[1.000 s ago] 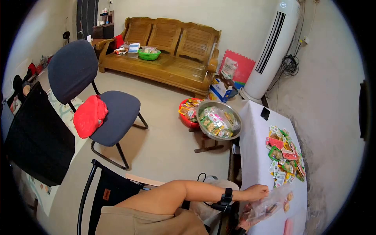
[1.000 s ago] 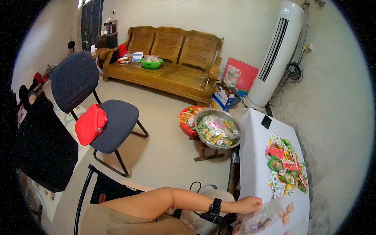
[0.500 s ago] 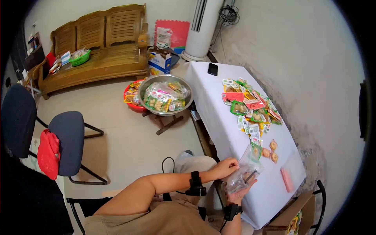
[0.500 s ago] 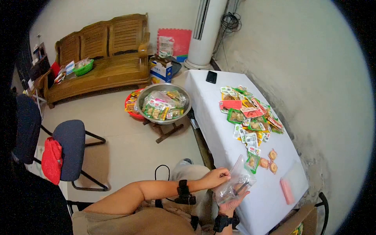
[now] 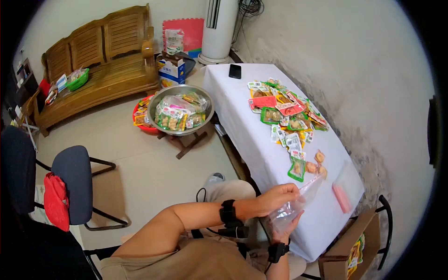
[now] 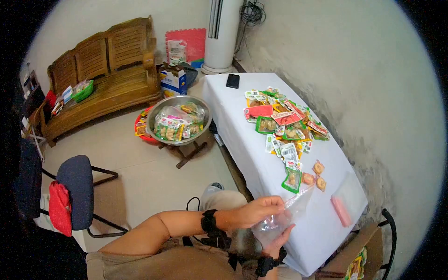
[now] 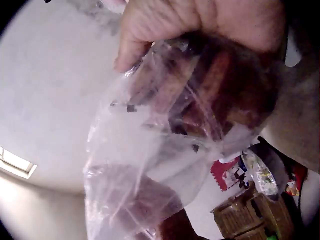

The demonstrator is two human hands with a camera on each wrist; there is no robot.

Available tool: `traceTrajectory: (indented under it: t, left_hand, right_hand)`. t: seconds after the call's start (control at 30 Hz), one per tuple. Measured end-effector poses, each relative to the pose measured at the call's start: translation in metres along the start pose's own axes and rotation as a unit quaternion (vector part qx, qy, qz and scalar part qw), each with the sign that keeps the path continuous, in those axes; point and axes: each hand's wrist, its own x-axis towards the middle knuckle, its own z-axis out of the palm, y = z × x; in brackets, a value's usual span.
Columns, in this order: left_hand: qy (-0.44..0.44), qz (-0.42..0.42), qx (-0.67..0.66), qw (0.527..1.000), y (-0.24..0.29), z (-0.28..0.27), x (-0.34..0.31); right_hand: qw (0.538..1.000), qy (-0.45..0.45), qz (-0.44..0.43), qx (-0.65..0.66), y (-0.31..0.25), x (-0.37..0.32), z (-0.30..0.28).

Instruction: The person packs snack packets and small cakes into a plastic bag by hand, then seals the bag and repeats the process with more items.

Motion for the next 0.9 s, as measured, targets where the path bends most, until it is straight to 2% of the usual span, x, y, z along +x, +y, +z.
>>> traceTrajectory:
  t: [0.03, 0.07, 0.1, 0.13, 0.17, 0.2, 0.23, 0.27, 0.3, 0.33, 0.37, 0.4, 0.47, 0.5, 0.57, 0.63, 0.7, 0.77, 0.8, 0.87, 0.9]
  left_hand:
    - [-0.009, -0.009, -0.002, 1.0, 0.002, 0.002, -0.002]
    - [-0.03, 0.276, 0.278, 0.919, 0.001, 0.004, -0.003]
    - [-0.064, 0.532, 0.479, 0.695, -0.002, 0.011, 0.0]
    - [-0.117, 0.2, 0.417, 0.879, 0.0, 0.005, -0.006]
    - [-0.128, 0.264, 0.504, 0.812, -0.009, -0.003, -0.002]
    - [-0.069, 0.126, 0.392, 0.909, -0.025, -0.018, 0.002]
    - [0.044, -0.074, 0.024, 0.996, -0.002, 0.019, -0.004]
    - [0.094, -0.063, 0.043, 0.993, -0.009, 0.021, 0.002]
    - [0.033, -0.027, 0.086, 0.995, -0.013, 0.018, 0.005]
    - [0.041, -0.022, 0.144, 0.988, -0.019, 0.017, 0.008]
    - [0.055, -0.006, 0.203, 0.978, -0.028, 0.018, 0.012]
    - [0.022, -0.026, 0.205, 0.978, -0.042, 0.018, 0.017]
    - [0.014, 0.045, 0.27, 0.962, -0.063, 0.02, 0.029]
    - [-0.004, 0.036, 0.269, 0.963, -0.07, 0.027, 0.033]
    - [-0.069, -0.026, 0.257, 0.964, -0.082, 0.046, 0.035]
    - [-0.118, -0.013, 0.237, 0.964, -0.097, 0.058, 0.038]
    - [-0.136, -0.08, 0.177, 0.971, -0.099, 0.084, 0.039]
    - [-0.145, -0.113, 0.167, 0.969, -0.103, 0.111, 0.035]
    - [-0.147, -0.145, 0.161, 0.965, -0.107, 0.122, 0.032]
    - [-0.163, -0.169, 0.171, 0.957, -0.115, 0.134, 0.028]
    - [-0.175, -0.193, 0.184, 0.948, -0.119, 0.134, 0.029]
  right_hand:
    - [0.999, 0.017, 0.021, 0.026, 0.007, 0.003, -0.005]
    - [0.997, 0.042, 0.025, 0.052, 0.014, 0.005, -0.013]
    - [0.992, 0.116, 0.0, -0.049, 0.014, 0.01, -0.024]
    - [0.909, -0.019, -0.14, -0.393, 0.022, 0.009, -0.077]
    - [0.964, -0.082, -0.085, -0.238, 0.02, 0.006, -0.063]
    - [0.991, -0.125, -0.011, -0.049, 0.016, 0.001, -0.046]
    - [0.982, -0.142, 0.07, 0.107, 0.011, -0.004, -0.03]
    - [0.989, -0.114, 0.008, 0.097, 0.006, -0.012, -0.01]
    - [0.995, -0.058, -0.041, 0.077, -0.005, -0.024, 0.007]
    - [0.995, -0.004, -0.079, 0.063, -0.013, -0.034, 0.013]
    - [0.99, 0.012, -0.124, 0.072, -0.017, -0.041, 0.004]
    - [0.988, -0.017, -0.12, 0.097, -0.02, -0.047, -0.005]
    - [0.982, -0.08, -0.122, 0.12, -0.033, -0.062, -0.009]
    - [0.98, -0.074, -0.142, 0.121, -0.039, -0.073, -0.006]
    - [0.977, 0.087, -0.185, 0.057, -0.053, -0.107, 0.004]
    - [0.975, 0.07, -0.202, 0.055, -0.072, -0.139, -0.002]
    - [0.974, 0.052, -0.214, 0.049, -0.089, -0.175, -0.008]
    - [0.958, 0.181, -0.222, -0.026, -0.107, -0.212, -0.014]
    - [0.957, 0.183, -0.226, -0.028, -0.111, -0.225, -0.017]
    - [0.938, 0.19, -0.288, -0.025, -0.121, -0.244, -0.021]
    - [0.941, 0.183, -0.283, -0.032, -0.126, -0.253, -0.021]
